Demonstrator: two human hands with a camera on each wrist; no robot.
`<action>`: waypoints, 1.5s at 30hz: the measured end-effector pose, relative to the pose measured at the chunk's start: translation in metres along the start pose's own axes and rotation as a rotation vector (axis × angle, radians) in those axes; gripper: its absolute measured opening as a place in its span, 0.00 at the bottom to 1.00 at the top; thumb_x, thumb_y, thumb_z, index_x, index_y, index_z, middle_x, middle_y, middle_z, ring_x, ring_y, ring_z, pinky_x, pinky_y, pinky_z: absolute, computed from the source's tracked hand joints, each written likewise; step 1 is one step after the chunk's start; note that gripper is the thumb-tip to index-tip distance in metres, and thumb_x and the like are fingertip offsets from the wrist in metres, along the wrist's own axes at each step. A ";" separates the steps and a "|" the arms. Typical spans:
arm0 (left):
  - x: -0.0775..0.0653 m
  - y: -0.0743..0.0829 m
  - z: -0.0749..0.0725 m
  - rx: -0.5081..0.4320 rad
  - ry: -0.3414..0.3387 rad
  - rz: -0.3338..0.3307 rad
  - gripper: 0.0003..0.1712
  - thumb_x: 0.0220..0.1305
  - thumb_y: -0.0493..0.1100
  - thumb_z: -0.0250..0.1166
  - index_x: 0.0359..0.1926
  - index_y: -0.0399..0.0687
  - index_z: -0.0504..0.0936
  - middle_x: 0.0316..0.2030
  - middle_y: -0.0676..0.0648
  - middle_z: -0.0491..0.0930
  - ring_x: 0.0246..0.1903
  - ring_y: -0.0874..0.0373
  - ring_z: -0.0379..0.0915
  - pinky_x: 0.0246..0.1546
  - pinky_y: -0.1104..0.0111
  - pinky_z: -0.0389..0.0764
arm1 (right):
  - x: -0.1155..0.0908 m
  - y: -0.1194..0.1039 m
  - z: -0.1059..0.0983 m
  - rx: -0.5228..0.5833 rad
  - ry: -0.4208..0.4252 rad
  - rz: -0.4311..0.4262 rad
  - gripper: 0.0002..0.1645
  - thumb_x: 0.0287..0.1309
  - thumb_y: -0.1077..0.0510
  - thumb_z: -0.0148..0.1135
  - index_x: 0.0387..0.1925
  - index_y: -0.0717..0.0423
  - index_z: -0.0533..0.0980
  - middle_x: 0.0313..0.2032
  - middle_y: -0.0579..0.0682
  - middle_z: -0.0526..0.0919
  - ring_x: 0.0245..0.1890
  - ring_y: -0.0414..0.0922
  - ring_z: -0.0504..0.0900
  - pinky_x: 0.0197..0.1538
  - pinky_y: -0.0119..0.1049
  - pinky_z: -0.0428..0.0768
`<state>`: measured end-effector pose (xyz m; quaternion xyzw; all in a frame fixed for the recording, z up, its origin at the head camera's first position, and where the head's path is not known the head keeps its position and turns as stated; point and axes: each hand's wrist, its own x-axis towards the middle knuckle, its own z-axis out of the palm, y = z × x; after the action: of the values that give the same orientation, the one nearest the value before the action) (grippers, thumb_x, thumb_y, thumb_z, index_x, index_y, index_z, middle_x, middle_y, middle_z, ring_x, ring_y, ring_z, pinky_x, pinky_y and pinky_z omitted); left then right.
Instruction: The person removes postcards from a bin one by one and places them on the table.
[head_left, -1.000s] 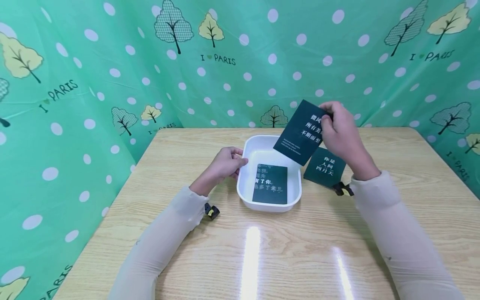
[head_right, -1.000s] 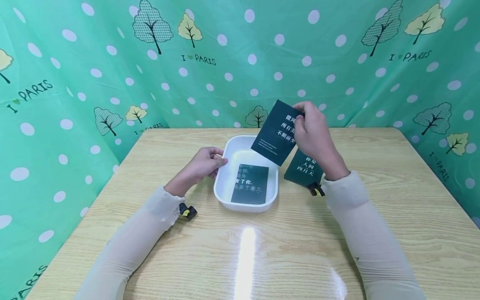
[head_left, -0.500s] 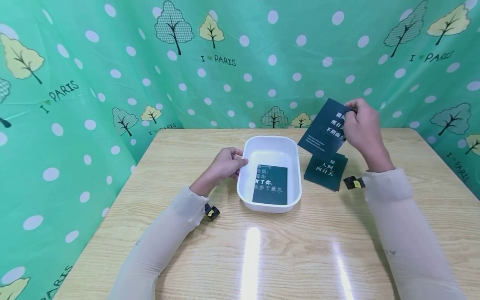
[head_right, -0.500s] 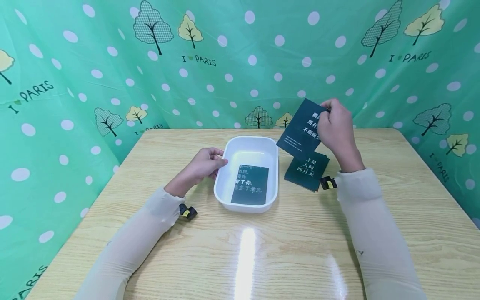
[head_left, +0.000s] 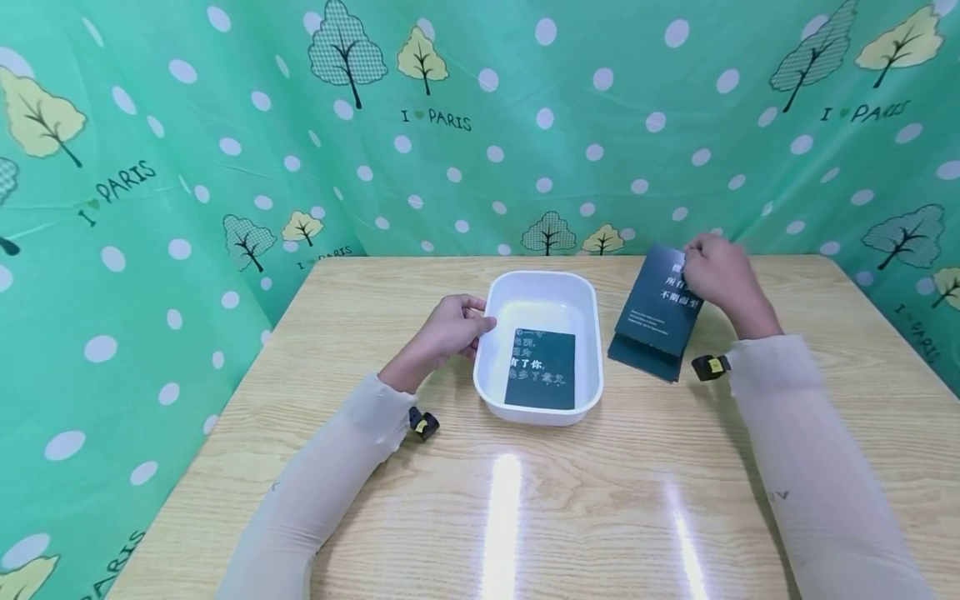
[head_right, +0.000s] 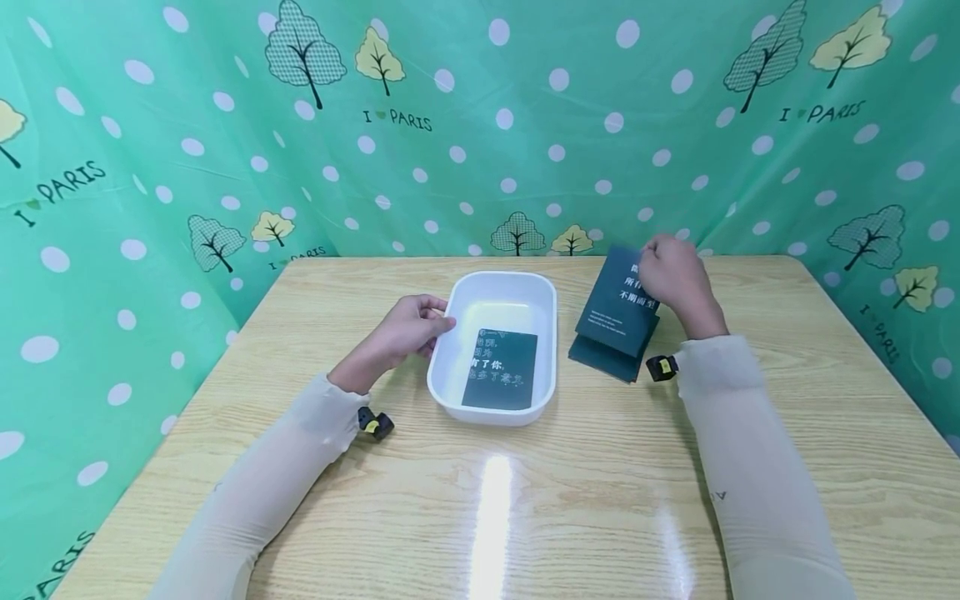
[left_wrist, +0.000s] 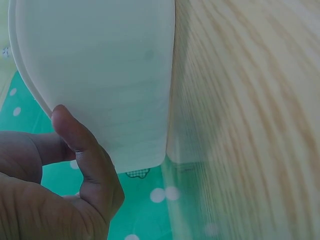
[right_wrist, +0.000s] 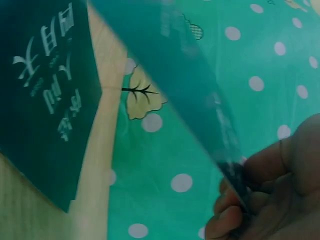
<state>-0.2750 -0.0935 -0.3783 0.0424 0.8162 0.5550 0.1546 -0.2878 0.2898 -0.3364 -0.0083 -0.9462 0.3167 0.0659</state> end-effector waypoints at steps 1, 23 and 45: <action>0.000 0.000 0.000 0.001 0.001 0.001 0.18 0.68 0.40 0.62 0.56 0.40 0.72 0.35 0.38 0.78 0.21 0.55 0.74 0.19 0.66 0.80 | 0.001 0.002 0.002 -0.007 -0.030 -0.003 0.30 0.74 0.52 0.28 0.58 0.73 0.65 0.48 0.68 0.71 0.43 0.60 0.69 0.37 0.50 0.72; 0.000 0.000 -0.001 0.001 0.000 0.007 0.19 0.68 0.40 0.62 0.56 0.39 0.71 0.35 0.37 0.78 0.20 0.55 0.74 0.18 0.66 0.80 | 0.009 0.025 0.022 -0.176 -0.443 -0.054 0.37 0.63 0.51 0.62 0.60 0.75 0.61 0.48 0.69 0.73 0.43 0.59 0.71 0.45 0.54 0.73; 0.001 -0.001 -0.001 0.004 0.006 -0.011 0.18 0.67 0.40 0.63 0.55 0.41 0.71 0.36 0.37 0.78 0.21 0.54 0.75 0.18 0.66 0.81 | 0.009 0.026 0.033 -0.262 -0.478 -0.046 0.34 0.62 0.53 0.64 0.59 0.74 0.65 0.49 0.70 0.74 0.43 0.59 0.72 0.49 0.57 0.73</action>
<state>-0.2764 -0.0944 -0.3790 0.0365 0.8179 0.5528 0.1553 -0.3014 0.2916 -0.3774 0.0796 -0.9677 0.1831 -0.1539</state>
